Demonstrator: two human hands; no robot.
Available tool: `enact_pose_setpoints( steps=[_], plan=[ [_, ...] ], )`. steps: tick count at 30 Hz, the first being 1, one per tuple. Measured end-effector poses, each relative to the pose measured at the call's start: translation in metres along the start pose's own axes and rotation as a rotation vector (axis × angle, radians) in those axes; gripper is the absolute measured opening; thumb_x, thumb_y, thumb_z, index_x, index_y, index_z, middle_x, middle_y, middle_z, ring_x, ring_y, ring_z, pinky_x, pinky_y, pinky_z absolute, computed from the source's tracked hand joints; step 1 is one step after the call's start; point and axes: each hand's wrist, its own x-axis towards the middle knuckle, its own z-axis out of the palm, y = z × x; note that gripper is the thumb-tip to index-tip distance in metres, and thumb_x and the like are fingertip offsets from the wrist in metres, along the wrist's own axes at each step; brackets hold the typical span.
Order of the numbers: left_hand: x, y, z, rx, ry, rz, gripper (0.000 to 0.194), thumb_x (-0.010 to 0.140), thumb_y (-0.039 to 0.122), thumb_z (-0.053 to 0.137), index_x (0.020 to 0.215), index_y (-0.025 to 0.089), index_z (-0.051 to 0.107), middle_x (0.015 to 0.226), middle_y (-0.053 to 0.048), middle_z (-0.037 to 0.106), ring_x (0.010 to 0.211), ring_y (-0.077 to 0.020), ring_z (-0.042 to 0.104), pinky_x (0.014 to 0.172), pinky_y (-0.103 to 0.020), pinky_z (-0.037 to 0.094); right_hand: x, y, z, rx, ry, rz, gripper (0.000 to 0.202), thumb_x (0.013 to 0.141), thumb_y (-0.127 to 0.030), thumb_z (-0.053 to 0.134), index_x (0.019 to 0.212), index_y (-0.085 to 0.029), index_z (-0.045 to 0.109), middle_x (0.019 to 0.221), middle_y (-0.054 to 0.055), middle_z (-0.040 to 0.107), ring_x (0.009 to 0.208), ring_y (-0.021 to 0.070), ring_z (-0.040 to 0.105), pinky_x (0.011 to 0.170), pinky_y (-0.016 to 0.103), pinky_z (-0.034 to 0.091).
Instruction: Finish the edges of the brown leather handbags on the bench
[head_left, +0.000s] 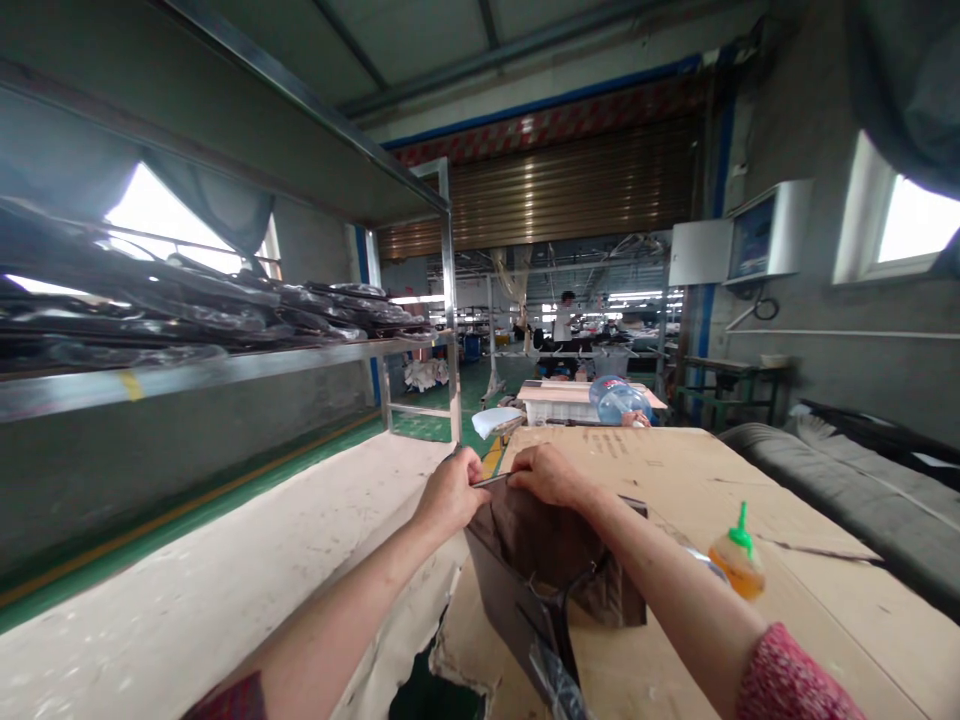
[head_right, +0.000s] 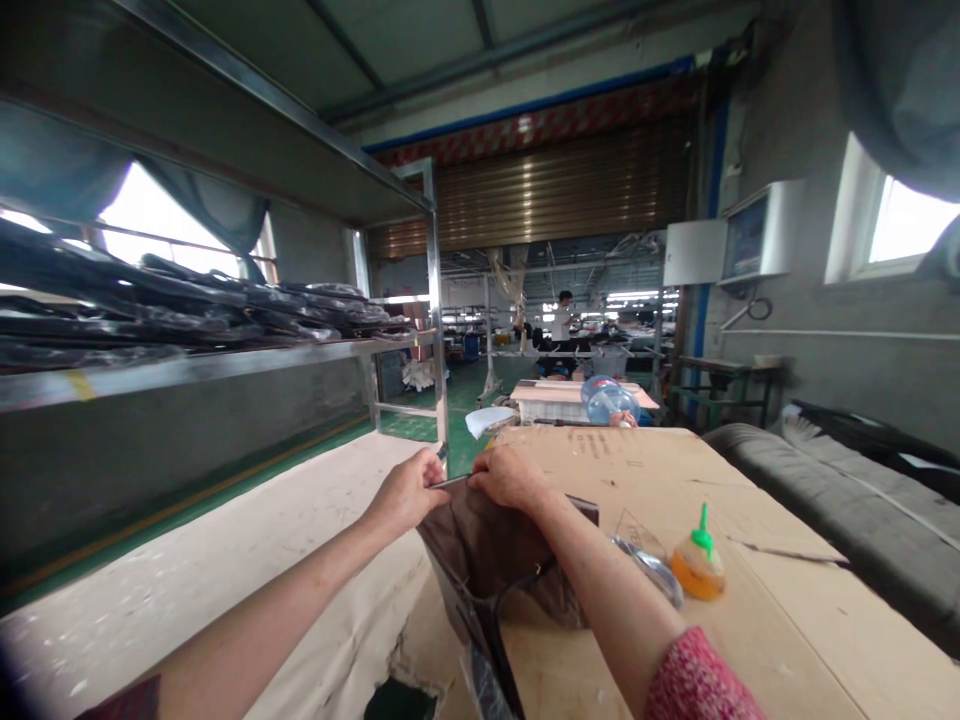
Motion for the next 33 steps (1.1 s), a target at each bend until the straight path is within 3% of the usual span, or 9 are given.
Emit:
enact_pose_setpoints(
  steps=[2, 6, 13, 21, 27, 30, 33],
  plan=[
    [0.001, -0.006, 0.001, -0.140, -0.050, -0.098, 0.028, 0.056, 0.007, 0.070, 0.081, 0.017, 0.060, 0.064, 0.004, 0.062, 0.059, -0.0131, 0.056, 0.054, -0.023, 0.035, 0.000, -0.002, 0.000, -0.023, 0.004, 0.006, 0.014, 0.078, -0.030, 0.063, 0.081, -0.023, 0.074, 0.080, 0.001, 0.070, 0.078, 0.0162, 0.062, 0.065, 0.024, 0.039],
    [-0.001, -0.011, -0.002, -0.262, -0.113, -0.211, 0.015, 0.058, 0.013, 0.070, 0.072, 0.013, 0.066, 0.061, 0.001, 0.063, 0.057, -0.0135, 0.055, 0.054, -0.024, 0.036, -0.001, -0.006, -0.001, -0.049, 0.021, 0.023, 0.013, 0.076, -0.029, 0.063, 0.080, -0.022, 0.073, 0.079, 0.002, 0.070, 0.077, 0.0167, 0.062, 0.063, 0.024, 0.038],
    [-0.004, -0.008, -0.003, -0.252, -0.106, -0.146, 0.022, 0.056, 0.029, 0.075, 0.069, 0.014, 0.068, 0.060, 0.002, 0.061, 0.059, -0.0137, 0.052, 0.056, -0.025, 0.033, 0.002, -0.004, 0.002, 0.177, -0.067, -0.111, 0.018, 0.076, -0.024, 0.063, 0.090, -0.021, 0.074, 0.085, 0.000, 0.071, 0.077, 0.0150, 0.061, 0.067, 0.022, 0.042],
    [-0.002, 0.002, -0.007, 0.060, -0.047, -0.113, 0.010, 0.065, 0.029, 0.072, 0.063, 0.019, 0.069, 0.057, 0.002, 0.061, 0.061, -0.0149, 0.054, 0.057, -0.026, 0.031, 0.000, -0.027, 0.005, -0.127, -0.002, -0.047, 0.019, 0.084, -0.034, 0.060, 0.083, -0.020, 0.074, 0.087, 0.007, 0.072, 0.083, 0.0208, 0.064, 0.067, 0.027, 0.038],
    [-0.004, 0.001, -0.005, -0.029, -0.074, -0.070, 0.014, 0.068, 0.030, 0.070, 0.062, 0.018, 0.065, 0.055, 0.003, 0.056, 0.058, -0.0136, 0.051, 0.055, -0.025, 0.030, -0.006, -0.012, -0.020, 0.115, -0.042, 0.048, 0.054, 0.101, -0.046, 0.033, 0.085, -0.013, 0.071, 0.082, 0.009, 0.070, 0.076, 0.0172, 0.062, 0.068, 0.026, 0.040],
    [-0.005, 0.000, -0.004, -0.044, -0.073, -0.057, 0.014, 0.068, 0.029, 0.069, 0.062, 0.018, 0.064, 0.055, 0.004, 0.055, 0.058, -0.0132, 0.050, 0.055, -0.024, 0.030, -0.011, -0.008, -0.025, 0.079, -0.077, -0.034, 0.041, 0.097, -0.044, 0.045, 0.087, -0.015, 0.071, 0.082, 0.006, 0.069, 0.076, 0.0168, 0.061, 0.068, 0.026, 0.041],
    [-0.004, -0.002, -0.004, -0.019, -0.066, -0.036, 0.014, 0.069, 0.028, 0.068, 0.062, 0.017, 0.063, 0.055, 0.004, 0.055, 0.058, -0.0129, 0.050, 0.055, -0.024, 0.028, -0.013, -0.013, -0.020, -0.137, -0.121, -0.080, 0.023, 0.089, -0.034, 0.056, 0.087, -0.018, 0.073, 0.085, 0.007, 0.071, 0.081, 0.0203, 0.064, 0.067, 0.027, 0.041]
  ],
)
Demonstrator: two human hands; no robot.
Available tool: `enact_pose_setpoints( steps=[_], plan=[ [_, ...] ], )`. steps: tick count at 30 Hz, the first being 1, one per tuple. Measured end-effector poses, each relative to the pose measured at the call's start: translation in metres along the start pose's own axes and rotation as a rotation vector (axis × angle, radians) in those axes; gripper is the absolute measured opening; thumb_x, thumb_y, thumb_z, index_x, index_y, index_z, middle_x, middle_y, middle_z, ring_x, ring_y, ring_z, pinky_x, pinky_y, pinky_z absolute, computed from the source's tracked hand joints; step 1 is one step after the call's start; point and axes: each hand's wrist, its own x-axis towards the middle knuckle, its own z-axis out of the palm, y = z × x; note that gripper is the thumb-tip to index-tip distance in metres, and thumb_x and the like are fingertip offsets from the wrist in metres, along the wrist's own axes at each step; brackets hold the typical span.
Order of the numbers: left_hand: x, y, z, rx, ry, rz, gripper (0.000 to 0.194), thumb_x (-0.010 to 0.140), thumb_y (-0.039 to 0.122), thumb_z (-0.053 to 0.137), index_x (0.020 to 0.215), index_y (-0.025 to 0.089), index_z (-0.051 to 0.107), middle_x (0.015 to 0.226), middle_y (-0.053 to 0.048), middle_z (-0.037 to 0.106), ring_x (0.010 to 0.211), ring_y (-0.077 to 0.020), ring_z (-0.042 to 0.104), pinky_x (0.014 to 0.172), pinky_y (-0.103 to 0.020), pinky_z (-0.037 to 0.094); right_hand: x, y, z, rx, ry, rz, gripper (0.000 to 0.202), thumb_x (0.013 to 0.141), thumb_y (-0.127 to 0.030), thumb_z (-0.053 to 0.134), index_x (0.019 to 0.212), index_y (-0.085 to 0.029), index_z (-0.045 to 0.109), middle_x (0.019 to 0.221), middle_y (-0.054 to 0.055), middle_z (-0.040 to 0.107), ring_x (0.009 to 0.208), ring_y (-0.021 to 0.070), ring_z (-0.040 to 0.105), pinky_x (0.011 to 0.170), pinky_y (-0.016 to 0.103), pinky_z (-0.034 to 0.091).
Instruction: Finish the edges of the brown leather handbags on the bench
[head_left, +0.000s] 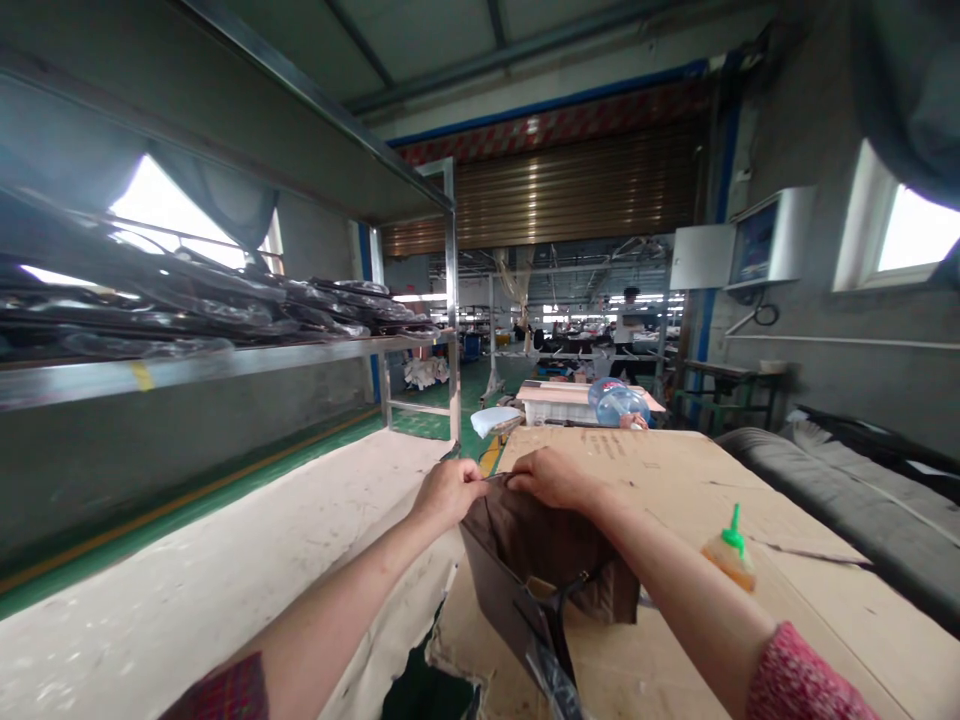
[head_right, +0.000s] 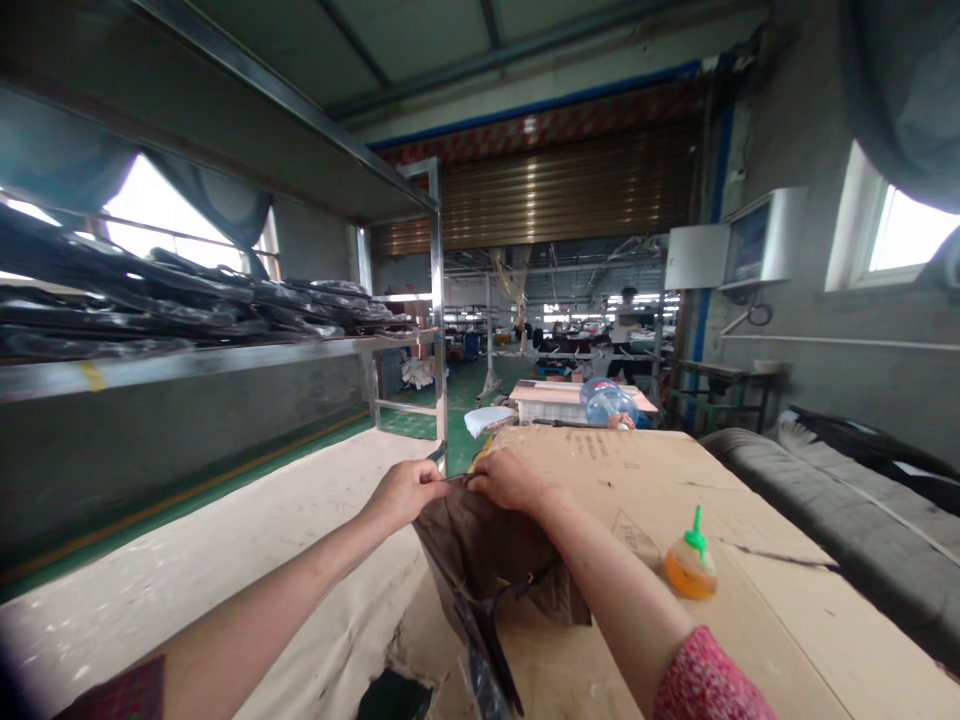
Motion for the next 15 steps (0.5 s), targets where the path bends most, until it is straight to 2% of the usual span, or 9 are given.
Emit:
enact_pose_setpoints(
  steps=[2, 4, 7, 9, 12, 15],
  plan=[
    [0.003, -0.003, 0.000, 0.044, -0.009, 0.016, 0.014, 0.069, 0.029, 0.068, 0.062, 0.017, 0.063, 0.055, 0.004, 0.055, 0.058, -0.0130, 0.049, 0.054, -0.024, 0.028, 0.002, -0.005, 0.005, -0.173, 0.011, 0.022, 0.025, 0.089, -0.034, 0.055, 0.085, -0.018, 0.073, 0.088, 0.011, 0.071, 0.085, 0.0252, 0.065, 0.067, 0.029, 0.042],
    [0.006, -0.005, 0.000, 0.071, -0.044, 0.014, 0.020, 0.066, 0.036, 0.072, 0.065, 0.018, 0.064, 0.057, 0.004, 0.056, 0.058, -0.0138, 0.050, 0.053, -0.025, 0.027, 0.004, -0.009, 0.009, -0.269, 0.028, 0.040, 0.029, 0.090, -0.037, 0.053, 0.086, -0.017, 0.073, 0.091, 0.014, 0.071, 0.088, 0.0286, 0.066, 0.067, 0.031, 0.043],
    [0.011, 0.000, 0.000, 0.067, -0.129, 0.048, 0.028, 0.067, 0.048, 0.072, 0.072, 0.020, 0.070, 0.062, 0.003, 0.061, 0.061, -0.0154, 0.053, 0.054, -0.026, 0.027, 0.006, -0.012, 0.013, -0.304, 0.045, 0.064, 0.033, 0.092, -0.039, 0.049, 0.087, -0.017, 0.072, 0.092, 0.014, 0.071, 0.087, 0.0298, 0.067, 0.068, 0.033, 0.044],
    [0.012, 0.009, 0.001, 0.117, -0.152, 0.086, 0.023, 0.075, 0.043, 0.066, 0.072, 0.021, 0.072, 0.061, 0.002, 0.060, 0.062, -0.0151, 0.054, 0.056, -0.026, 0.028, 0.004, -0.012, 0.012, -0.289, 0.049, 0.059, 0.035, 0.093, -0.040, 0.046, 0.087, -0.018, 0.072, 0.093, 0.013, 0.071, 0.088, 0.0296, 0.067, 0.068, 0.033, 0.045],
    [0.009, 0.024, 0.000, 0.255, -0.113, 0.085, 0.016, 0.077, 0.033, 0.063, 0.070, 0.022, 0.072, 0.059, 0.002, 0.060, 0.063, -0.0149, 0.055, 0.058, -0.027, 0.028, -0.005, -0.012, 0.004, -0.213, 0.002, 0.034, 0.032, 0.092, -0.040, 0.047, 0.092, -0.019, 0.070, 0.096, 0.012, 0.071, 0.091, 0.0279, 0.066, 0.069, 0.031, 0.043],
    [0.004, 0.030, -0.003, 0.300, -0.052, 0.040, 0.017, 0.078, 0.036, 0.064, 0.070, 0.023, 0.072, 0.063, 0.001, 0.064, 0.065, -0.0163, 0.058, 0.058, -0.028, 0.029, -0.026, -0.009, -0.011, -0.155, -0.069, 0.058, 0.035, 0.090, -0.046, 0.052, 0.104, -0.018, 0.067, 0.101, 0.012, 0.070, 0.092, 0.0272, 0.065, 0.067, 0.030, 0.040]
  ],
)
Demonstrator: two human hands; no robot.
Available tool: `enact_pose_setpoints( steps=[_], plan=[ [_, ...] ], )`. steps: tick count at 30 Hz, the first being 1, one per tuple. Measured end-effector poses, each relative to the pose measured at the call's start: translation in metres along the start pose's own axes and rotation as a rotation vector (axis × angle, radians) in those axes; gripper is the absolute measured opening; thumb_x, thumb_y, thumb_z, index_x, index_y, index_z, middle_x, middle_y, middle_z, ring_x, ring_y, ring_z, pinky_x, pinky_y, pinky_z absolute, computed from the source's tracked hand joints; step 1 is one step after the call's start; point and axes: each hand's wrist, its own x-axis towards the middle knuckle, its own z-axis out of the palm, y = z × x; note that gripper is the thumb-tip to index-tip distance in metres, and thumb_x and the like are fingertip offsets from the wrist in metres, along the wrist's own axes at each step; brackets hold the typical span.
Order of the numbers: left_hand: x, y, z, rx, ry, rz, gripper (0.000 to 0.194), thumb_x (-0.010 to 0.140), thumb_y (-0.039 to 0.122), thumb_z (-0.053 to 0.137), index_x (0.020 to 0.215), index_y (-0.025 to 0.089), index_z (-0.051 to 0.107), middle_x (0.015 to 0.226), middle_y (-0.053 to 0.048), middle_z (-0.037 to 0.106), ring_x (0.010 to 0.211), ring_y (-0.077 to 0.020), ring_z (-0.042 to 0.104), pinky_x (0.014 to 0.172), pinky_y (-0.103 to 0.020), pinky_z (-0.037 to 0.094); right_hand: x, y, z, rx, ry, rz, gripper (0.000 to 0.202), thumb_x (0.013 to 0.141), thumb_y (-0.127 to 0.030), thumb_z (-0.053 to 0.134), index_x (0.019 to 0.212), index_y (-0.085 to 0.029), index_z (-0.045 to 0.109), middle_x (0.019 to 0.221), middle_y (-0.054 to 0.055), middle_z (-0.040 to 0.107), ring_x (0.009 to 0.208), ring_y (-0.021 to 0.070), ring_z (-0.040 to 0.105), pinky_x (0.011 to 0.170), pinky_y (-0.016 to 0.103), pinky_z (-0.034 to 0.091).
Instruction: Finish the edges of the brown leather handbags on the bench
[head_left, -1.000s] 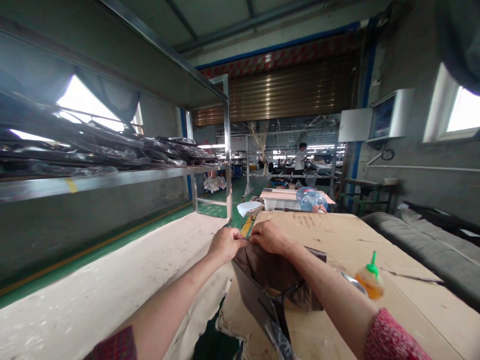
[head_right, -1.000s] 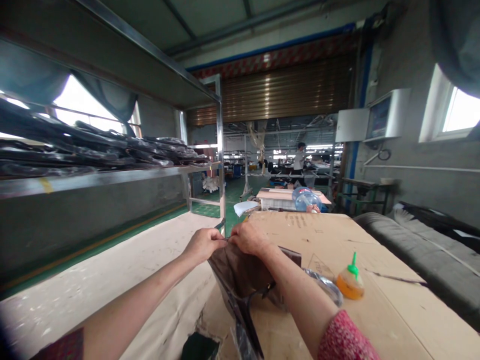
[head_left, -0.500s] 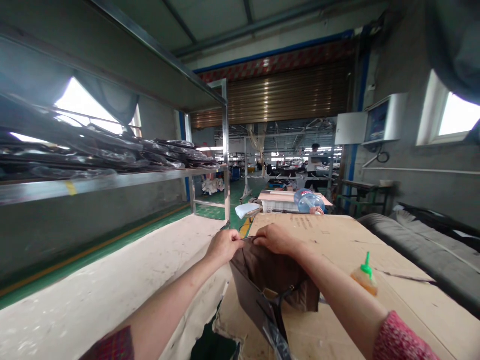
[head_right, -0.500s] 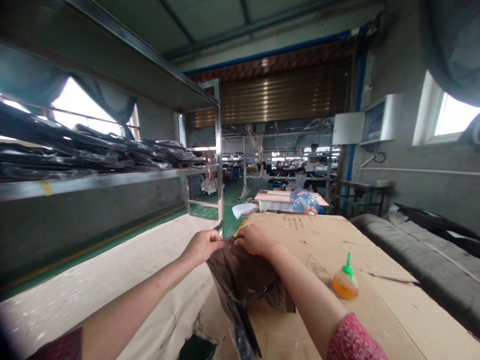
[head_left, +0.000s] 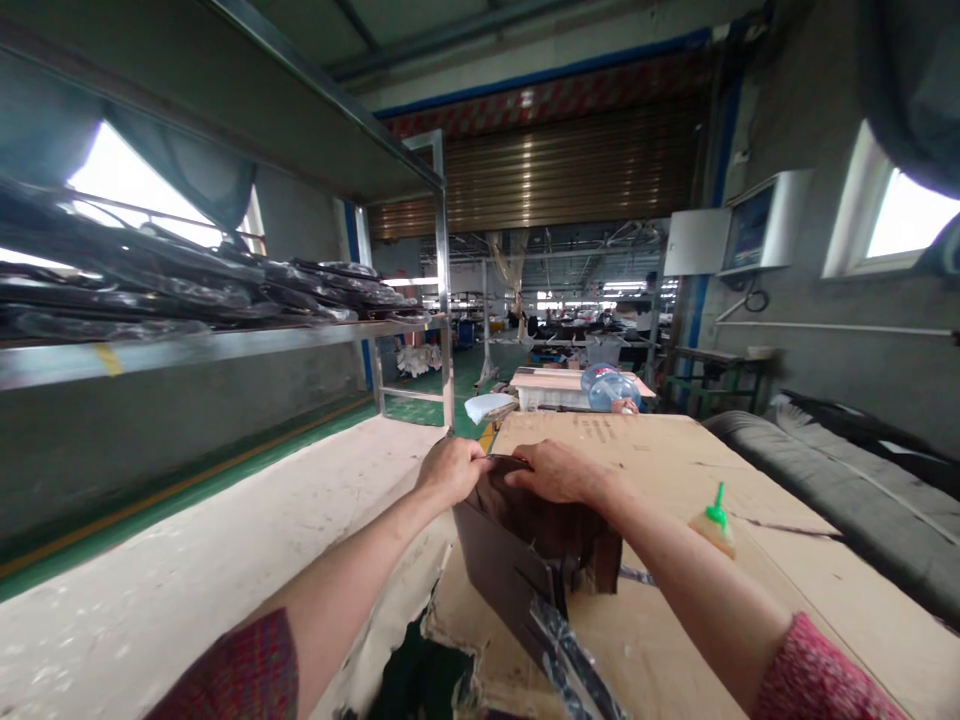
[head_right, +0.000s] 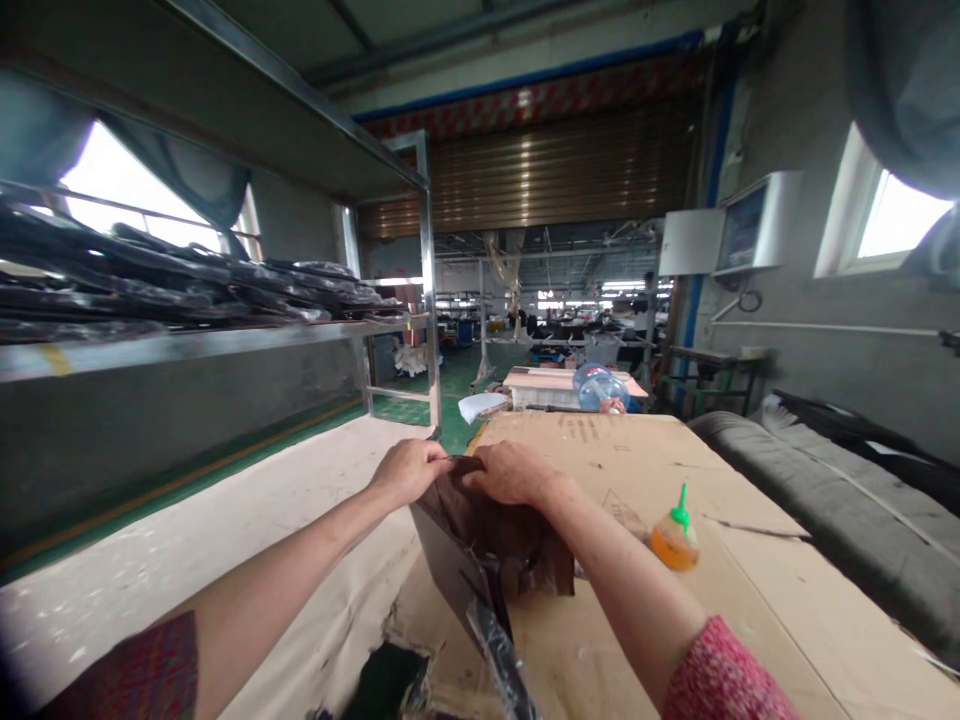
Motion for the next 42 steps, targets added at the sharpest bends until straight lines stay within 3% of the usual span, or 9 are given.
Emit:
enact_pose_setpoints(
  steps=[5, 9, 13, 18, 26, 31, 35, 39, 42],
  plan=[
    [-0.011, -0.019, 0.002, -0.215, 0.048, 0.008, 0.025, 0.080, 0.045, 0.063, 0.077, 0.021, 0.071, 0.074, 0.000, 0.069, 0.072, -0.0186, 0.062, 0.066, -0.028, 0.039, -0.046, 0.019, -0.011, 0.009, -0.059, 0.097, 0.029, 0.089, -0.044, 0.055, 0.092, -0.019, 0.068, 0.086, 0.008, 0.070, 0.077, 0.0225, 0.063, 0.058, 0.029, 0.033],
    [-0.033, -0.028, 0.004, -0.468, 0.170, 0.103, 0.036, 0.089, 0.051, 0.052, 0.097, 0.020, 0.069, 0.095, -0.003, 0.071, 0.092, -0.0210, 0.064, 0.083, -0.030, 0.045, -0.068, 0.039, 0.003, 0.203, 0.042, 0.090, 0.028, 0.087, -0.043, 0.060, 0.103, -0.020, 0.067, 0.100, 0.006, 0.068, 0.089, 0.0198, 0.062, 0.071, 0.028, 0.042],
    [-0.067, -0.024, 0.006, -0.392, 0.384, 0.465, 0.033, 0.095, 0.044, 0.046, 0.102, 0.020, 0.068, 0.112, -0.007, 0.066, 0.113, -0.0238, 0.055, 0.103, -0.037, 0.039, -0.088, 0.055, 0.027, 0.298, 0.218, 0.175, 0.045, 0.088, -0.051, 0.058, 0.120, -0.019, 0.061, 0.118, 0.009, 0.061, 0.101, 0.0216, 0.059, 0.088, 0.030, 0.043],
    [-0.086, -0.016, 0.017, -0.105, 0.240, 0.778, 0.047, 0.092, 0.063, 0.040, 0.100, 0.024, 0.065, 0.103, -0.007, 0.068, 0.115, -0.0279, 0.051, 0.109, -0.048, 0.024, -0.113, 0.052, 0.041, 0.319, 0.278, 0.311, 0.047, 0.095, -0.057, 0.043, 0.122, -0.020, 0.057, 0.108, 0.008, 0.062, 0.090, 0.0220, 0.061, 0.081, 0.033, 0.046],
    [-0.060, 0.005, 0.029, 0.009, 0.257, 0.753, 0.059, 0.085, 0.072, 0.039, 0.070, 0.017, 0.052, 0.068, 0.000, 0.056, 0.080, -0.0180, 0.052, 0.092, -0.038, 0.028, -0.117, 0.020, 0.017, 0.311, 0.290, 0.135, 0.057, 0.096, -0.064, 0.035, 0.118, -0.017, 0.059, 0.118, 0.011, 0.057, 0.112, 0.0266, 0.052, 0.098, 0.040, 0.040],
    [-0.045, 0.028, 0.035, 0.050, 0.197, 0.676, 0.055, 0.085, 0.069, 0.045, 0.071, 0.017, 0.056, 0.074, -0.001, 0.062, 0.086, -0.0186, 0.054, 0.093, -0.039, 0.025, -0.107, -0.001, 0.003, 0.324, 0.153, 0.108, 0.071, 0.078, -0.066, 0.066, 0.130, -0.019, 0.052, 0.125, 0.011, 0.052, 0.107, 0.0257, 0.056, 0.092, 0.037, 0.046],
    [-0.031, 0.051, 0.040, 0.068, 0.148, 0.633, 0.050, 0.091, 0.060, 0.049, 0.068, 0.017, 0.058, 0.076, -0.002, 0.067, 0.090, -0.0201, 0.055, 0.095, -0.043, 0.023, -0.097, -0.004, 0.019, 0.169, 0.172, 0.243, 0.034, 0.075, -0.040, 0.072, 0.095, -0.015, 0.063, 0.108, 0.011, 0.057, 0.097, 0.0260, 0.057, 0.083, 0.037, 0.046],
    [-0.027, 0.070, 0.032, -0.010, 0.157, 0.666, 0.045, 0.089, 0.058, 0.053, 0.072, 0.017, 0.062, 0.080, -0.002, 0.068, 0.094, -0.0213, 0.057, 0.095, -0.045, 0.025, -0.097, 0.021, 0.037, 0.485, 0.373, 0.308, 0.024, 0.078, -0.040, 0.062, 0.086, -0.018, 0.065, 0.097, 0.006, 0.061, 0.090, 0.0223, 0.058, 0.080, 0.036, 0.046],
    [-0.033, 0.069, 0.012, -0.188, 0.348, 0.627, 0.039, 0.087, 0.057, 0.059, 0.093, 0.019, 0.063, 0.097, -0.005, 0.068, 0.102, -0.0217, 0.056, 0.097, -0.040, 0.032, -0.109, 0.044, 0.041, 0.857, 0.470, 0.477, 0.038, 0.070, -0.048, 0.071, 0.095, -0.020, 0.068, 0.094, 0.005, 0.067, 0.085, 0.0234, 0.063, 0.075, 0.036, 0.050]
  ],
)
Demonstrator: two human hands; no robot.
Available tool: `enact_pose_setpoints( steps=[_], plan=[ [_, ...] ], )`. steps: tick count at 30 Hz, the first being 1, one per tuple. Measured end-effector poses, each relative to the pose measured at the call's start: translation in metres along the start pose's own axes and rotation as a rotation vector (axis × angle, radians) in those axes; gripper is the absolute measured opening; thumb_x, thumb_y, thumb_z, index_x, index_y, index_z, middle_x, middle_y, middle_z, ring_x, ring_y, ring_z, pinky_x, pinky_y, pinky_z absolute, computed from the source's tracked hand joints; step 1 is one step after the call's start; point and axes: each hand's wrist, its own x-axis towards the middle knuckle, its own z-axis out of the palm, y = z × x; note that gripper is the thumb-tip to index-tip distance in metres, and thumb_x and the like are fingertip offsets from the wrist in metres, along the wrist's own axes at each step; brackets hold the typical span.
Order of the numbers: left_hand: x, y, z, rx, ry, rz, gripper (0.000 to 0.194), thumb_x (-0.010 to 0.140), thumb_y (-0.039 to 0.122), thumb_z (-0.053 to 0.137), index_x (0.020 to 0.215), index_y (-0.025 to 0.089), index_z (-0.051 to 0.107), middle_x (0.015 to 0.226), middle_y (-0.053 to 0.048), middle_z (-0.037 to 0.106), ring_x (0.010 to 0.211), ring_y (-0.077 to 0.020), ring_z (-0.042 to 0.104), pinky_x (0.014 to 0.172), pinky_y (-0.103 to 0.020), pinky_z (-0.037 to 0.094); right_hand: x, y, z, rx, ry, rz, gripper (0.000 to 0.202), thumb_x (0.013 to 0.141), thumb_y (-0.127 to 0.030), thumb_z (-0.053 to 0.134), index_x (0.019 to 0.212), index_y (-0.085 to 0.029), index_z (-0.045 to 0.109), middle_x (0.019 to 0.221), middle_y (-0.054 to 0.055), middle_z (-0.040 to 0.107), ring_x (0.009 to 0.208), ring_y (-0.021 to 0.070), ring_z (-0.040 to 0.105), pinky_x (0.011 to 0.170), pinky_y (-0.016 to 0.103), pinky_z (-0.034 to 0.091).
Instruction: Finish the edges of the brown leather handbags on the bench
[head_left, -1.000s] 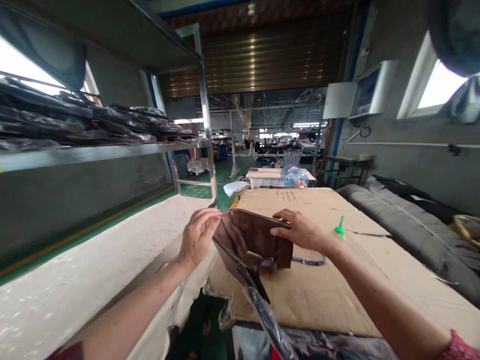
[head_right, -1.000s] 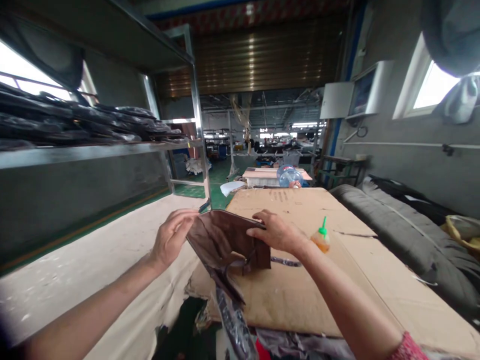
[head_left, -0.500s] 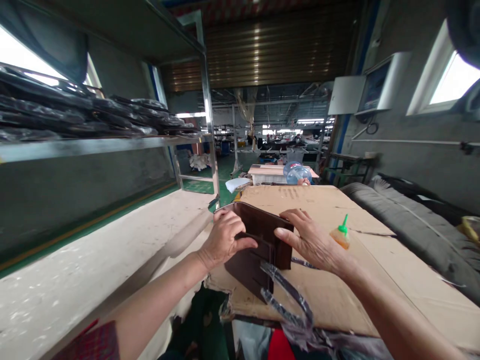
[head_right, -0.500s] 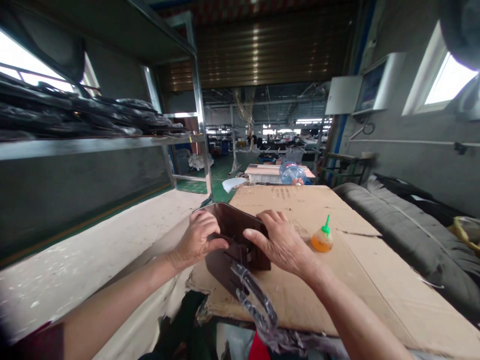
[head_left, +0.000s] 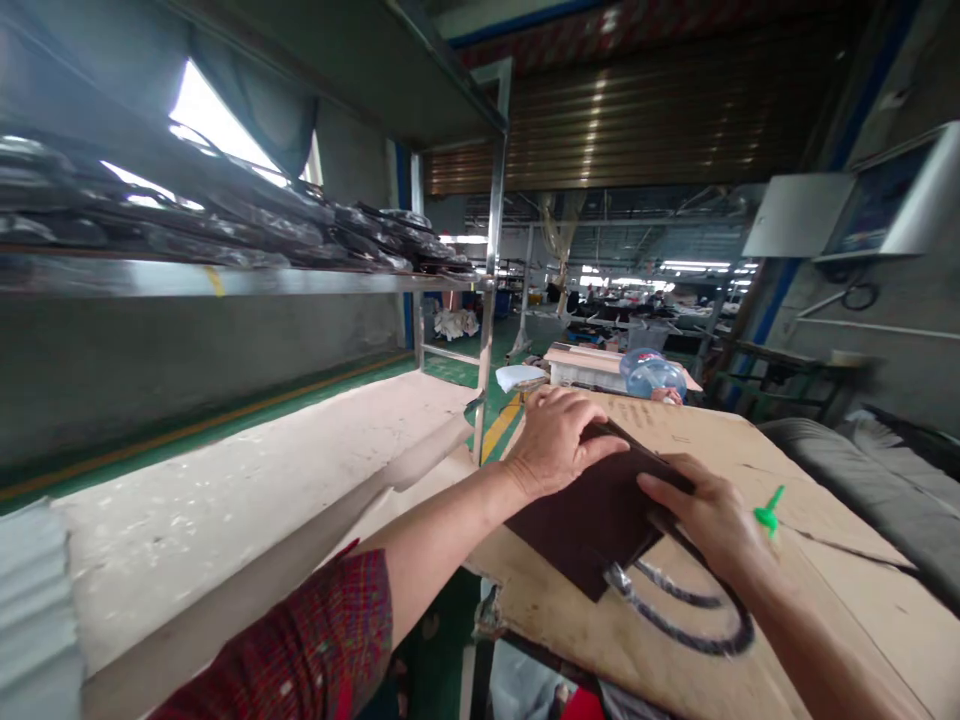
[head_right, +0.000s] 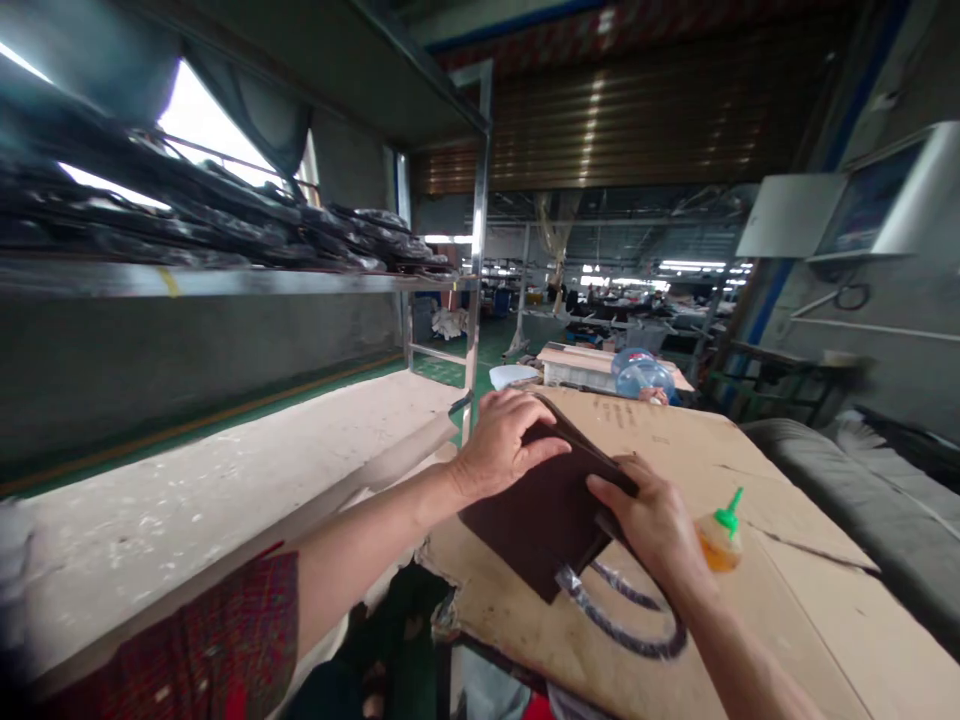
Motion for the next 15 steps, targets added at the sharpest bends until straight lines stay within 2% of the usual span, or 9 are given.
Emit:
enact_pose_setpoints(
  steps=[2, 4, 6, 7, 9, 11, 15],
  plan=[
    [-0.008, -0.004, -0.020, -0.064, 0.209, -0.081, 0.033, 0.090, 0.050, 0.059, 0.101, 0.019, 0.061, 0.105, -0.007, 0.066, 0.107, -0.0218, 0.056, 0.099, -0.038, 0.036, -0.003, 0.011, -0.013, 0.367, 0.061, 0.236, 0.047, 0.061, -0.044, 0.081, 0.098, -0.019, 0.067, 0.087, 0.006, 0.069, 0.074, 0.0238, 0.065, 0.063, 0.034, 0.053],
    [-0.024, -0.014, -0.038, -0.120, 0.376, -0.235, 0.025, 0.094, 0.042, 0.054, 0.103, 0.019, 0.060, 0.108, -0.008, 0.065, 0.109, -0.0218, 0.056, 0.100, -0.036, 0.039, -0.008, 0.022, -0.021, 0.745, 0.121, 0.482, 0.047, 0.054, -0.031, 0.085, 0.094, -0.015, 0.067, 0.078, 0.007, 0.070, 0.060, 0.0228, 0.065, 0.050, 0.032, 0.054],
    [-0.044, -0.024, -0.050, -0.188, 0.427, -0.437, 0.024, 0.094, 0.040, 0.051, 0.105, 0.020, 0.059, 0.109, -0.007, 0.064, 0.109, -0.0217, 0.057, 0.099, -0.035, 0.041, -0.015, 0.032, -0.022, 1.030, 0.196, 0.646, 0.038, 0.054, -0.017, 0.080, 0.089, -0.013, 0.067, 0.072, 0.007, 0.070, 0.049, 0.0198, 0.062, 0.042, 0.028, 0.053],
    [-0.054, -0.027, -0.052, -0.234, 0.397, -0.525, 0.026, 0.093, 0.041, 0.050, 0.106, 0.020, 0.059, 0.110, -0.007, 0.064, 0.108, -0.0218, 0.057, 0.098, -0.035, 0.042, -0.019, 0.037, -0.020, 1.137, 0.224, 0.703, 0.033, 0.056, -0.012, 0.077, 0.087, -0.013, 0.067, 0.070, 0.006, 0.070, 0.045, 0.0184, 0.060, 0.040, 0.026, 0.053],
    [-0.072, -0.027, -0.051, -0.336, 0.263, -0.656, 0.032, 0.092, 0.046, 0.049, 0.108, 0.021, 0.059, 0.111, -0.006, 0.064, 0.106, -0.0226, 0.058, 0.096, -0.035, 0.044, -0.026, 0.047, -0.012, 1.300, 0.239, 0.762, 0.028, 0.062, -0.009, 0.074, 0.089, -0.015, 0.068, 0.072, 0.005, 0.071, 0.044, 0.0177, 0.061, 0.040, 0.026, 0.055],
    [-0.085, -0.019, -0.044, -0.444, 0.134, -0.749, 0.040, 0.090, 0.053, 0.047, 0.112, 0.022, 0.059, 0.117, -0.007, 0.063, 0.107, -0.0239, 0.058, 0.097, -0.037, 0.044, -0.033, 0.059, -0.001, 1.397, 0.172, 0.758, 0.028, 0.066, -0.013, 0.077, 0.092, -0.017, 0.069, 0.079, 0.005, 0.073, 0.053, 0.0205, 0.066, 0.046, 0.029, 0.060],
    [-0.094, 0.007, -0.031, -0.660, -0.009, -0.771, 0.050, 0.089, 0.061, 0.045, 0.119, 0.023, 0.057, 0.128, -0.009, 0.060, 0.122, -0.0258, 0.053, 0.107, -0.038, 0.040, -0.045, 0.075, 0.017, 1.405, 0.092, 0.656, 0.039, 0.056, -0.022, 0.087, 0.092, -0.017, 0.072, 0.093, 0.006, 0.074, 0.077, 0.0281, 0.071, 0.060, 0.036, 0.065]
  ],
)
